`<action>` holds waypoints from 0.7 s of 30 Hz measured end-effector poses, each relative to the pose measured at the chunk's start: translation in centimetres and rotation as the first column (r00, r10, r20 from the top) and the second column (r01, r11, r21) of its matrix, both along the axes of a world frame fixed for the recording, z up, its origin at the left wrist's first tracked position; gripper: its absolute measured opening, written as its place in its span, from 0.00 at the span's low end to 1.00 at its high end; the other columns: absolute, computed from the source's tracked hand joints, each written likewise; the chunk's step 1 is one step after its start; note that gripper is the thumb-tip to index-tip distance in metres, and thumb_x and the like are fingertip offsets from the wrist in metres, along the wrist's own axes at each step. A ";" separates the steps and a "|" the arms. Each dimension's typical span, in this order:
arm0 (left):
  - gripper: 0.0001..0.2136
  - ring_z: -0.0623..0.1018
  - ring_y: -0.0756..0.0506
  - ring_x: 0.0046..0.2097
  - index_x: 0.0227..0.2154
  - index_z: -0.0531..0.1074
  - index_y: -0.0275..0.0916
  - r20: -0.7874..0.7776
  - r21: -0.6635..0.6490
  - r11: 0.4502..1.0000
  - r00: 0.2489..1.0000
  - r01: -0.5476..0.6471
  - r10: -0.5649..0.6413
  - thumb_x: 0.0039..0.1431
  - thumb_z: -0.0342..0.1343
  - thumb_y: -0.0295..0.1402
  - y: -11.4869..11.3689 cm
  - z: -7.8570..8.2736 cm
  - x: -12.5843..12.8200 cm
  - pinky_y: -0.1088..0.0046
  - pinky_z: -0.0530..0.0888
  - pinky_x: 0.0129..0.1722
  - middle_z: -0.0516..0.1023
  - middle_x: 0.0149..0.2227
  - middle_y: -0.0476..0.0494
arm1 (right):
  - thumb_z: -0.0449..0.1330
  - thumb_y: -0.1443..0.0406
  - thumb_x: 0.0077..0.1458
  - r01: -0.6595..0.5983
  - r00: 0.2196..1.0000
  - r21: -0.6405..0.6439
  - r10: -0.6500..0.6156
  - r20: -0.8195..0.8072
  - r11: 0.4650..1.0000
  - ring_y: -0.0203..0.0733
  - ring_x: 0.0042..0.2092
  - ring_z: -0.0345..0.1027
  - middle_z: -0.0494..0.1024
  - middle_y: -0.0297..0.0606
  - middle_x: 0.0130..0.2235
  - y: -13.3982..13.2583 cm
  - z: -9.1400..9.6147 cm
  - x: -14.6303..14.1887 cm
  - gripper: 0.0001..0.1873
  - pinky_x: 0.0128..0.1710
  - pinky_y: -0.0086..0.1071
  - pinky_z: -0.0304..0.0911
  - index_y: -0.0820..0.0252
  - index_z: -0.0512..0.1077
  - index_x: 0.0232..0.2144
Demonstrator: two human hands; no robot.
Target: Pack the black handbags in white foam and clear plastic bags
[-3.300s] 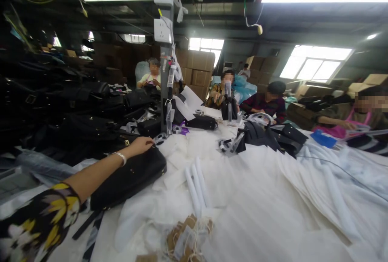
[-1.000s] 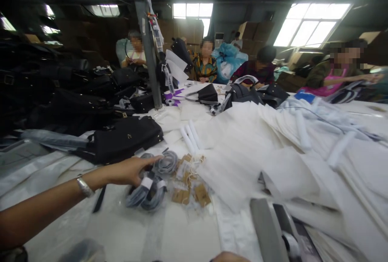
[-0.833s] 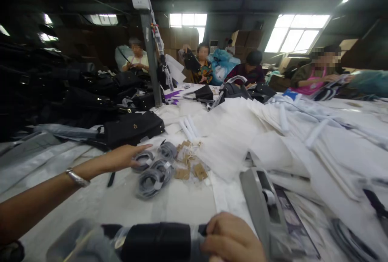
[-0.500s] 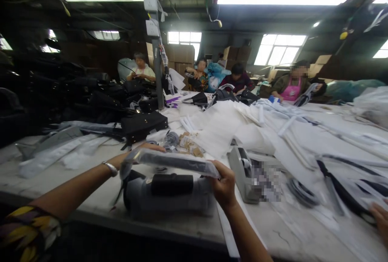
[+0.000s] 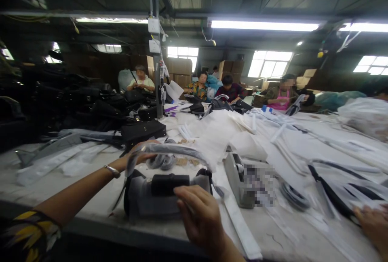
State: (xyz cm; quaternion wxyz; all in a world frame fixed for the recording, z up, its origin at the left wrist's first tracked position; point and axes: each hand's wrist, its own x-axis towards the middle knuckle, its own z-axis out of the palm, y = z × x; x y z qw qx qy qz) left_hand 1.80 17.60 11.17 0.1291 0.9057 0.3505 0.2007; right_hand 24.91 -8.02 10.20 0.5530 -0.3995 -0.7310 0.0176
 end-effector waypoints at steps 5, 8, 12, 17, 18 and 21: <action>0.21 0.79 0.42 0.44 0.52 0.70 0.41 0.062 -0.044 0.998 0.997 0.053 -0.051 0.59 0.59 0.45 -2.0 3.4 -1.5 0.62 0.74 0.48 0.79 0.43 0.44 | 0.59 0.53 0.61 -0.275 0.900 -0.503 0.035 -0.435 0.819 0.45 0.33 0.76 0.81 0.42 0.36 5.9 2.0 -4.4 0.23 0.35 0.37 0.72 0.59 0.74 0.53; 0.19 0.79 0.42 0.47 0.52 0.71 0.43 0.140 -0.022 0.996 0.987 0.082 -0.078 0.59 0.56 0.41 -3.0 5.3 -1.6 0.67 0.72 0.51 0.80 0.45 0.46 | 0.65 0.51 0.52 -0.383 0.821 -0.525 0.019 -0.571 0.760 0.44 0.31 0.74 0.80 0.38 0.31 9.0 3.8 -6.1 0.22 0.35 0.36 0.70 0.60 0.78 0.43; 0.18 0.77 0.42 0.52 0.52 0.71 0.39 0.227 0.002 0.989 0.963 0.151 -0.148 0.61 0.51 0.39 -3.3 7.2 -1.5 0.66 0.70 0.56 0.78 0.51 0.42 | 0.70 0.60 0.42 -0.434 0.709 -0.481 -0.040 -0.704 0.762 0.37 0.30 0.69 0.77 0.32 0.31 10.4 5.1 -7.2 0.17 0.32 0.30 0.65 0.56 0.78 0.37; 0.18 0.76 0.42 0.53 0.51 0.72 0.38 0.266 -0.023 0.971 0.938 0.237 -0.223 0.62 0.51 0.40 -4.1 8.2 -0.6 0.66 0.70 0.56 0.78 0.51 0.40 | 0.72 0.59 0.36 -0.547 0.619 -0.502 -0.081 -0.781 0.670 0.38 0.32 0.67 0.75 0.35 0.27 10.3 4.4 -7.3 0.14 0.33 0.29 0.63 0.61 0.75 0.22; 0.18 0.76 0.41 0.54 0.49 0.73 0.39 0.264 -0.029 0.968 0.936 0.247 -0.231 0.60 0.53 0.40 -4.4 8.4 -0.4 0.65 0.69 0.58 0.77 0.52 0.41 | 0.72 0.58 0.35 -0.544 0.605 -0.494 -0.091 -0.791 0.678 0.39 0.33 0.68 0.75 0.36 0.28 10.2 4.1 -7.3 0.15 0.33 0.30 0.63 0.61 0.75 0.22; 0.20 0.73 0.39 0.57 0.51 0.73 0.39 0.292 -0.054 0.980 0.941 0.193 -0.169 0.58 0.56 0.44 -5.5 9.3 -0.7 0.60 0.70 0.57 0.75 0.55 0.39 | 0.73 0.56 0.36 -0.519 0.556 -0.450 -0.113 -0.824 0.727 0.40 0.35 0.69 0.76 0.36 0.30 9.6 3.3 -7.3 0.17 0.36 0.31 0.64 0.61 0.76 0.25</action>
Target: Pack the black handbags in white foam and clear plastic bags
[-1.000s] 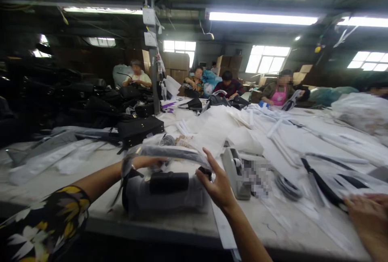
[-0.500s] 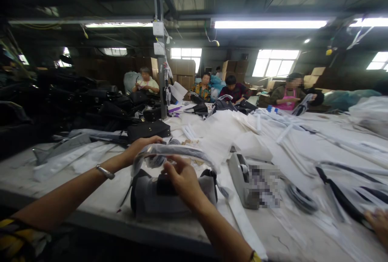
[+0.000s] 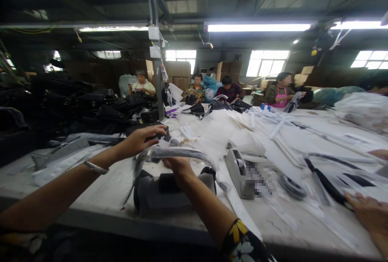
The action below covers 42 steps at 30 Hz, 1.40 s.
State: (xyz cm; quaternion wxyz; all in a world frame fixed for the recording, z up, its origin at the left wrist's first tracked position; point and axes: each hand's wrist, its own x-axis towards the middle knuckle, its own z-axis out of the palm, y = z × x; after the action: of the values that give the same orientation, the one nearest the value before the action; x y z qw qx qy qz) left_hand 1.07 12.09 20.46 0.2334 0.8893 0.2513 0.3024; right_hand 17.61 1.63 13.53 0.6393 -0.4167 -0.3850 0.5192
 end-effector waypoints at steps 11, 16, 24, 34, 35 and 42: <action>0.22 0.78 0.42 0.43 0.45 0.77 0.39 -0.171 -0.377 0.926 0.982 0.015 -0.085 0.58 0.57 0.52 -4.8 2.1 -2.1 0.70 0.74 0.44 0.82 0.41 0.44 | 0.70 0.55 0.49 -0.051 0.973 0.120 0.077 -0.218 0.991 0.46 0.45 0.74 0.80 0.40 0.44 -4.4 -1.1 -3.2 0.23 0.48 0.36 0.68 0.59 0.77 0.45; 0.21 0.78 0.43 0.40 0.41 0.77 0.38 -0.128 -0.408 0.913 0.991 -0.026 -0.029 0.55 0.60 0.50 -5.0 1.7 -1.4 0.70 0.73 0.42 0.81 0.38 0.44 | 0.69 0.59 0.50 0.004 0.980 0.120 0.020 -0.199 0.993 0.50 0.54 0.71 0.79 0.39 0.49 -5.0 -0.5 -4.7 0.23 0.56 0.41 0.65 0.57 0.75 0.48; 0.27 0.78 0.43 0.38 0.47 0.74 0.36 -0.137 -0.452 0.891 0.990 -0.043 -0.021 0.52 0.64 0.51 -5.0 2.1 -1.2 0.70 0.73 0.37 0.79 0.36 0.44 | 0.63 0.60 0.58 0.047 0.997 0.221 -0.032 -0.071 0.974 0.47 0.59 0.68 0.74 0.41 0.58 -6.1 0.2 -5.0 0.25 0.62 0.39 0.59 0.57 0.68 0.57; 0.27 0.78 0.37 0.51 0.48 0.75 0.39 -0.131 -0.479 0.878 0.986 0.025 -0.099 0.50 0.65 0.51 -5.3 2.8 -1.2 0.62 0.74 0.52 0.80 0.48 0.41 | 0.60 0.63 0.60 0.026 0.986 0.309 -0.075 0.147 0.951 0.47 0.55 0.71 0.73 0.44 0.58 -7.1 0.7 -4.2 0.22 0.56 0.37 0.67 0.58 0.69 0.56; 0.28 0.78 0.37 0.51 0.50 0.74 0.40 -0.139 -0.496 0.868 0.984 0.027 -0.110 0.49 0.66 0.50 -5.1 2.7 -1.3 0.63 0.74 0.52 0.80 0.49 0.42 | 0.60 0.64 0.60 0.018 0.985 0.317 -0.073 0.160 0.948 0.46 0.55 0.72 0.73 0.43 0.58 -7.2 0.9 -4.1 0.21 0.56 0.36 0.67 0.58 0.70 0.55; 0.24 0.81 0.40 0.41 0.48 0.77 0.42 -0.283 -0.518 0.855 0.949 -0.030 -0.138 0.51 0.65 0.49 -5.4 2.6 -1.5 0.70 0.77 0.40 0.82 0.40 0.46 | 0.58 0.51 0.62 -0.053 0.959 0.220 -0.012 0.284 0.974 0.49 0.44 0.77 0.82 0.42 0.39 -7.3 1.1 -2.0 0.21 0.47 0.37 0.70 0.63 0.79 0.41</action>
State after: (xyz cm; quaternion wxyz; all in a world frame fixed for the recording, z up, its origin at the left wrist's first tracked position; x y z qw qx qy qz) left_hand -0.39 6.69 23.10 0.4292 0.8372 0.3309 0.0740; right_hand 15.61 -5.63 14.63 0.6153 -0.4075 -0.5332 0.4137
